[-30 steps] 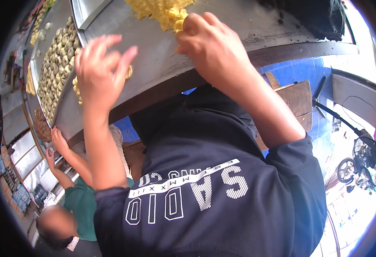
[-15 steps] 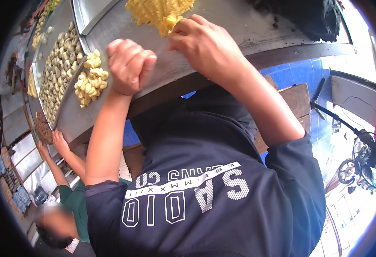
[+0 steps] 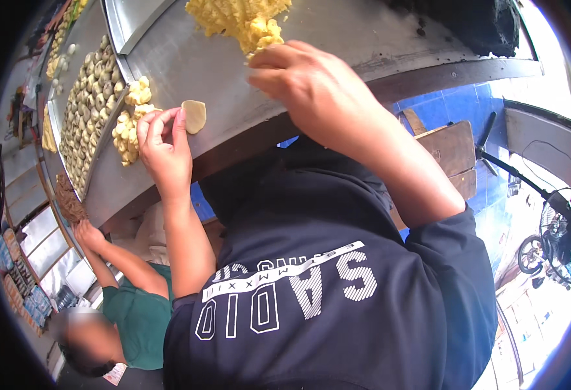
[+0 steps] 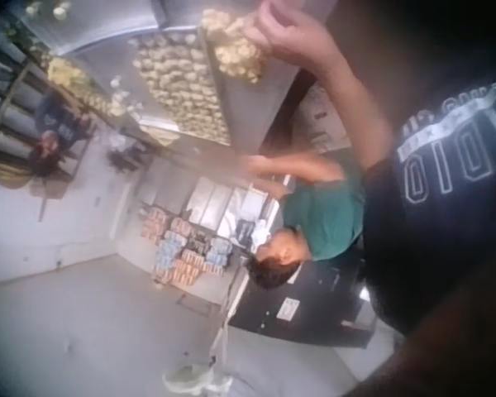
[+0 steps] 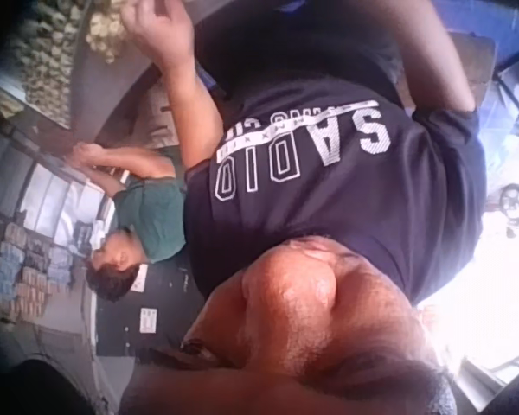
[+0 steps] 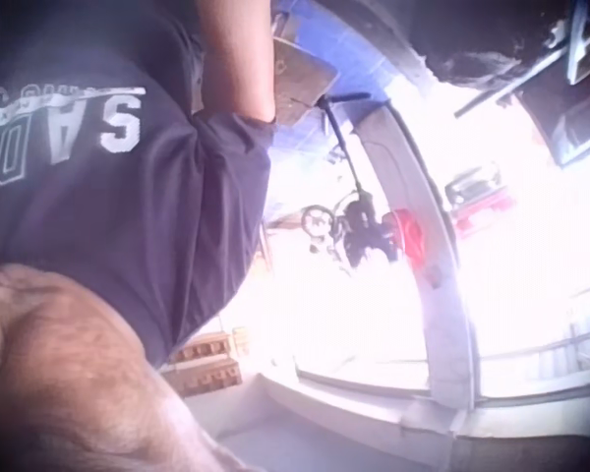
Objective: The person shapes portions of yellow dough by hand, rolling them into small balls and placing them onto a metal tray alongside other prepared dough pieces.
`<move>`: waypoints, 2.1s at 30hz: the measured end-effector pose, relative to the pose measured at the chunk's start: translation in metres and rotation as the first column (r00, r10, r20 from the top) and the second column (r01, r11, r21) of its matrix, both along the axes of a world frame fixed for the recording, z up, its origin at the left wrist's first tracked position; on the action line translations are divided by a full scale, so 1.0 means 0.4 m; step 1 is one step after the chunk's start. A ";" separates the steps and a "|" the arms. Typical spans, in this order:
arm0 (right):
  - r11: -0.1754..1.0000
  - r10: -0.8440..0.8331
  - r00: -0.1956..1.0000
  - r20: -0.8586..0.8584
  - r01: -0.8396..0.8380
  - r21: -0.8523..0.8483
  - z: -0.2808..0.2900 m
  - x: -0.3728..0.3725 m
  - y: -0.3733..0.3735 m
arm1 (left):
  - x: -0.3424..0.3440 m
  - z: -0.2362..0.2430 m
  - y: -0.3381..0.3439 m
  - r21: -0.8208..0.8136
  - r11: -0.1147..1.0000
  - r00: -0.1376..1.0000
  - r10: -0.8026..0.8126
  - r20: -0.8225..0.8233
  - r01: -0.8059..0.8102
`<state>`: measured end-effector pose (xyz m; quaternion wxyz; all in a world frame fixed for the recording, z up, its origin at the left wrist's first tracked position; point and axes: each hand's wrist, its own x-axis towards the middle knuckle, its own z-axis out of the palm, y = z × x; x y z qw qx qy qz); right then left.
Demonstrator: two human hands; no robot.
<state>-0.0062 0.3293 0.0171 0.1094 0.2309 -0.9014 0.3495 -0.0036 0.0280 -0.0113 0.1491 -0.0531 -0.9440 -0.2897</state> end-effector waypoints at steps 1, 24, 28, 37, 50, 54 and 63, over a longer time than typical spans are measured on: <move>0.998 -0.011 0.998 0.061 0.015 -0.068 0.007 0.004 -0.019 | 0.000 -0.008 -0.007 0.006 1.000 1.000 -0.002 0.000 0.002; 0.924 0.236 0.971 0.048 -0.208 -0.322 0.004 0.015 -0.129 | -0.014 0.018 0.074 0.185 0.911 0.929 -0.367 -0.039 0.368; 0.972 0.212 0.964 -0.158 -0.225 -0.070 -0.020 0.055 -0.155 | -0.028 0.011 0.091 0.039 0.937 0.938 -0.346 -0.031 0.347; 0.949 0.099 0.994 0.036 -0.084 -0.303 0.002 -0.002 -0.137 | -0.006 0.037 0.069 0.359 0.749 0.744 -0.642 0.185 0.557; 0.914 -0.165 0.983 -0.083 0.184 0.361 -0.001 -0.041 -0.007 | -0.011 0.024 0.024 0.776 0.602 0.767 -0.584 0.267 0.189; 0.961 -0.053 0.998 -0.043 0.062 0.271 -0.032 -0.046 -0.027 | -0.024 0.021 0.030 0.934 0.318 0.718 -0.688 0.108 0.164; 0.992 -0.048 0.993 -0.106 0.060 0.114 -0.030 -0.036 -0.035 | -0.027 -0.005 0.018 0.882 0.422 0.769 -0.628 0.118 0.209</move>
